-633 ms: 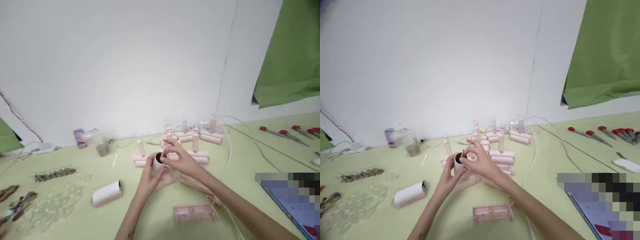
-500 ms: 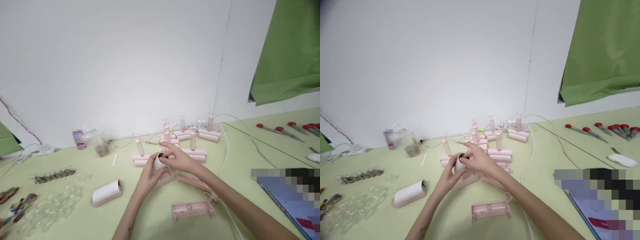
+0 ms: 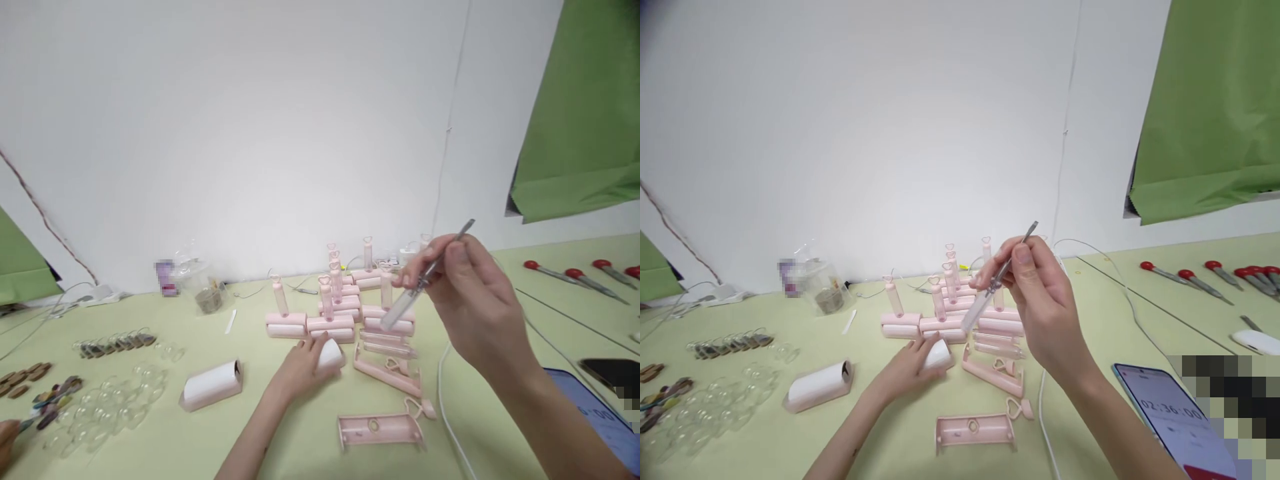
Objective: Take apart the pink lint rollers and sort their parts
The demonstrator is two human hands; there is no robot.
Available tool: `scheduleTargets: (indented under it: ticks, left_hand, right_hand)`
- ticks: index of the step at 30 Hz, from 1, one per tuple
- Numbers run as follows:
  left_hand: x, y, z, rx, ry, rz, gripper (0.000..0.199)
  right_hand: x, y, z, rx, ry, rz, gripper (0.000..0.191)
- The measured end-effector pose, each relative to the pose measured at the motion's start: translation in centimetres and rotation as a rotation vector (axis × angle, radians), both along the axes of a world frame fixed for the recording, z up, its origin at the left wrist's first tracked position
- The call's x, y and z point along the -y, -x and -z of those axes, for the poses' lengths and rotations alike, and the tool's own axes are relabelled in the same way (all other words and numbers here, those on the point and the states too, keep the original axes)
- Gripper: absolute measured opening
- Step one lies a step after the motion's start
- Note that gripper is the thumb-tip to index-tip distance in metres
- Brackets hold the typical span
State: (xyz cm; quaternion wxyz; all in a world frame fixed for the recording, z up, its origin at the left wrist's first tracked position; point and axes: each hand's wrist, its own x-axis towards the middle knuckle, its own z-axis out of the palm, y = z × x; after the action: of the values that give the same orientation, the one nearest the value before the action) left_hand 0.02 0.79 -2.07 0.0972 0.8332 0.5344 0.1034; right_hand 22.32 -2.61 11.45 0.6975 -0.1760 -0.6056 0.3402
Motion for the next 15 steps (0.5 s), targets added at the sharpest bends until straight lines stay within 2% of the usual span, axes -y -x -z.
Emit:
scheduleTargets:
  ticks: [3,6,9,11,13,15]
  left_hand:
    - [1.1,1.0,0.3,0.027,0.007,0.007,0.065]
    - [1.9,4.1,-2.2,0.080,-0.075,-0.069,0.057]
    - [1.3,8.6,-5.6,0.023,-0.132,-0.258,0.052]
    - [0.1,11.7,-7.1,-0.064,-0.051,-0.346,0.053]
    - [-1.2,14.4,-7.4,-0.094,0.035,-0.374,0.053]
    - [-2.2,16.3,-6.7,-0.108,0.112,-0.399,0.055]
  right_hand:
    - [0.8,-0.6,0.9,0.085,0.026,-0.053,0.020]
    - [0.9,-1.3,2.7,0.309,0.107,-0.075,0.025]
    - [0.5,-1.7,5.1,0.847,0.158,-0.148,0.020]
    - [0.3,-1.4,7.2,1.232,0.077,-0.150,0.014]
    - [0.3,-0.6,9.6,1.475,-0.047,-0.083,0.028]
    - [0.5,0.3,12.0,1.608,-0.110,-0.032,0.041]
